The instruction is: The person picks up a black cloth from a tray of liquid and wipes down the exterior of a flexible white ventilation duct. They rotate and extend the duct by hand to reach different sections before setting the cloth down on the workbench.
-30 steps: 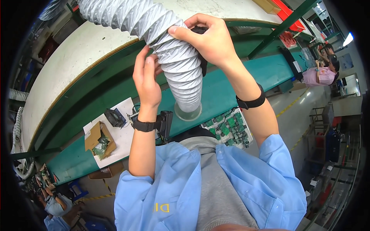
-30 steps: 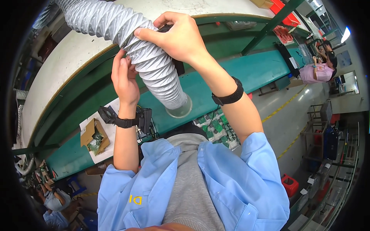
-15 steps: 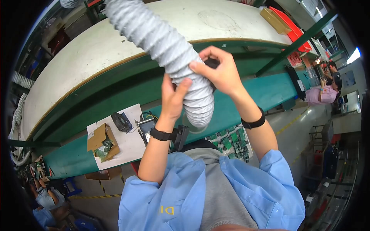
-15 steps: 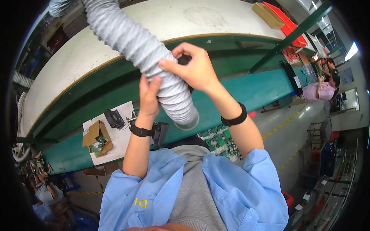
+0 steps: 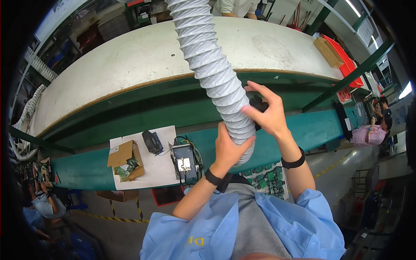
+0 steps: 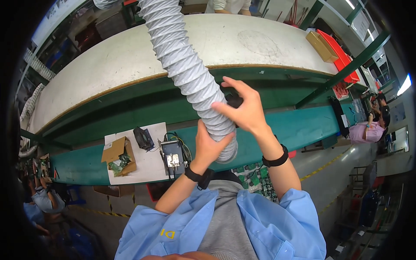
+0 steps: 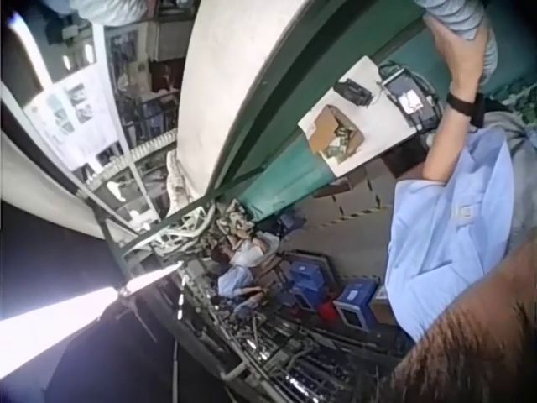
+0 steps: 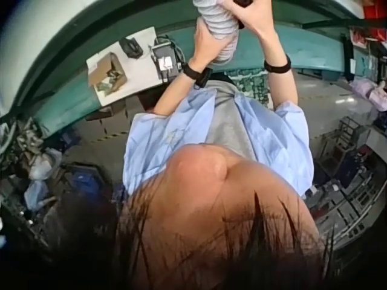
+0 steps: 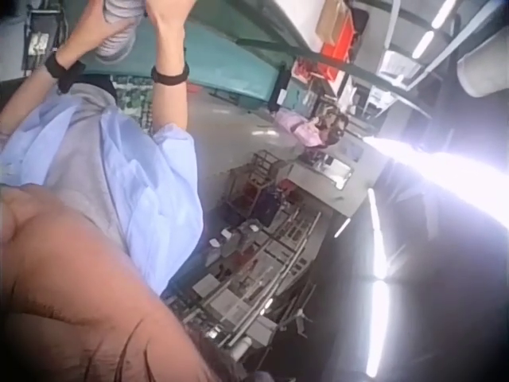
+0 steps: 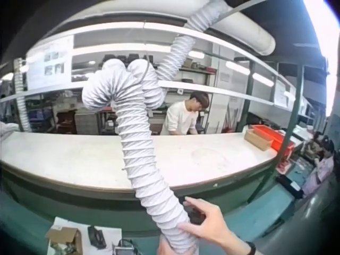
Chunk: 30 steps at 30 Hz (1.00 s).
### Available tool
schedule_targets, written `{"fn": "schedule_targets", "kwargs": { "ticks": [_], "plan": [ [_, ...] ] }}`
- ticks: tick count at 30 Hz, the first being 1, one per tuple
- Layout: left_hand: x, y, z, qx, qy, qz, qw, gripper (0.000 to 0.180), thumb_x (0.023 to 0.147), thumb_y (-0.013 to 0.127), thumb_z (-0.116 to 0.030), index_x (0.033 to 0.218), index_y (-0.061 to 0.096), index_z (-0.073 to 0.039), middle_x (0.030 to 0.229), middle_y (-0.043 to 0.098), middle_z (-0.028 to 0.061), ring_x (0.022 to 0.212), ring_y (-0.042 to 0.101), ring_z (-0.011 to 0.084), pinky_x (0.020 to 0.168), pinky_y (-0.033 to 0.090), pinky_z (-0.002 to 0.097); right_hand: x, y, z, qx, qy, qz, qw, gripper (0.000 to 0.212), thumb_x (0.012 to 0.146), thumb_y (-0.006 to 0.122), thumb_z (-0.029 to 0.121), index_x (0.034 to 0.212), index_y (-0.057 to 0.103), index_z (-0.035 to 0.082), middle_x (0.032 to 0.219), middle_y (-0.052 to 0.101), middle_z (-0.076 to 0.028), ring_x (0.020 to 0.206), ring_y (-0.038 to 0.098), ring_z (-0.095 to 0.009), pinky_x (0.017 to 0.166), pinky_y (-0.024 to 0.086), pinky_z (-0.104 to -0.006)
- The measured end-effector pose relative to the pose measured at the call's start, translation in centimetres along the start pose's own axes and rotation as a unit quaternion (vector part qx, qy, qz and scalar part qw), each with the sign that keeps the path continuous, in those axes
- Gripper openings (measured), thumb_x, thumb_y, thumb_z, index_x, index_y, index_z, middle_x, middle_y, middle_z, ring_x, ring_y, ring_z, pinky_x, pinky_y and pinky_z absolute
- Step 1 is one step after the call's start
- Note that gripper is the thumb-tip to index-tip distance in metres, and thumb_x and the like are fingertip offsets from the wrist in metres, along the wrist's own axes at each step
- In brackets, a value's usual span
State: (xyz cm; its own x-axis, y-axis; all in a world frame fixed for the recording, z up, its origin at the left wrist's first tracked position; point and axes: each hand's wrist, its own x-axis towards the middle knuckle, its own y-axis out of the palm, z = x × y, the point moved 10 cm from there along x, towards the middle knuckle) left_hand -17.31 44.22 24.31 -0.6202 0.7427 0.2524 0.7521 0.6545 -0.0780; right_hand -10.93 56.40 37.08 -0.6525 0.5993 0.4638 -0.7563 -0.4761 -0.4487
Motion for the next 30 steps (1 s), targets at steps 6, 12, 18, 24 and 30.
{"fn": "schedule_targets", "kwargs": {
  "ticks": [6,12,18,24,30],
  "plan": [
    [-0.4,1.2,0.3,0.151,-0.055,-0.062,0.985,0.082,0.073,0.089,-0.041,0.127,0.043,0.000,0.117,0.060,0.0261,0.098,0.067,0.0452,0.077,0.057,0.0495,0.9,2.5,4.2,-0.315,0.039,0.082,0.945,0.090,0.066,0.090,0.046,0.139,0.061,0.001,0.107,0.076,-0.016,0.093,0.075,-0.030,0.079,0.058,-0.0370],
    [-1.1,2.6,-0.1,0.084,0.079,0.012,0.993,0.080,0.079,0.084,-0.045,0.132,0.047,0.002,0.116,0.060,0.0233,0.097,0.066,0.0407,0.083,0.056,0.0465,0.6,0.5,-1.5,-0.256,0.137,0.173,0.941,0.095,0.064,0.091,0.045,0.140,0.057,0.000,0.111,0.076,-0.016,0.096,0.075,-0.027,0.084,0.058,-0.0363],
    [3.5,0.2,4.3,-0.279,0.028,0.036,0.959,0.081,0.092,0.071,-0.051,0.147,0.042,0.001,0.137,0.057,0.0176,0.125,0.059,0.0293,0.105,0.045,0.0399,0.1,-0.8,-5.7,0.061,0.147,0.224,0.962,0.096,0.062,0.094,0.039,0.139,0.057,-0.004,0.121,0.072,-0.011,0.110,0.067,-0.018,0.098,0.051,-0.0334],
    [7.5,1.9,-2.1,-0.422,0.067,0.111,0.897,0.089,0.087,0.080,-0.046,0.149,0.038,0.003,0.142,0.054,0.0158,0.132,0.055,0.0272,0.112,0.041,0.0402,-1.2,0.9,-7.6,0.212,0.144,0.266,0.929,0.098,0.061,0.095,0.038,0.138,0.056,-0.008,0.130,0.067,-0.010,0.119,0.061,-0.017,0.106,0.045,-0.0336],
    [6.1,3.4,-1.8,-0.352,0.031,0.079,0.932,0.090,0.078,0.090,-0.025,0.147,0.040,0.003,0.141,0.056,0.0161,0.130,0.056,0.0258,0.111,0.043,0.0398,-2.6,1.5,-9.5,0.293,0.113,0.232,0.921,0.086,0.066,0.093,0.035,0.135,0.060,-0.005,0.123,0.070,-0.009,0.113,0.062,-0.016,0.101,0.047,-0.0330]
  ]
}}
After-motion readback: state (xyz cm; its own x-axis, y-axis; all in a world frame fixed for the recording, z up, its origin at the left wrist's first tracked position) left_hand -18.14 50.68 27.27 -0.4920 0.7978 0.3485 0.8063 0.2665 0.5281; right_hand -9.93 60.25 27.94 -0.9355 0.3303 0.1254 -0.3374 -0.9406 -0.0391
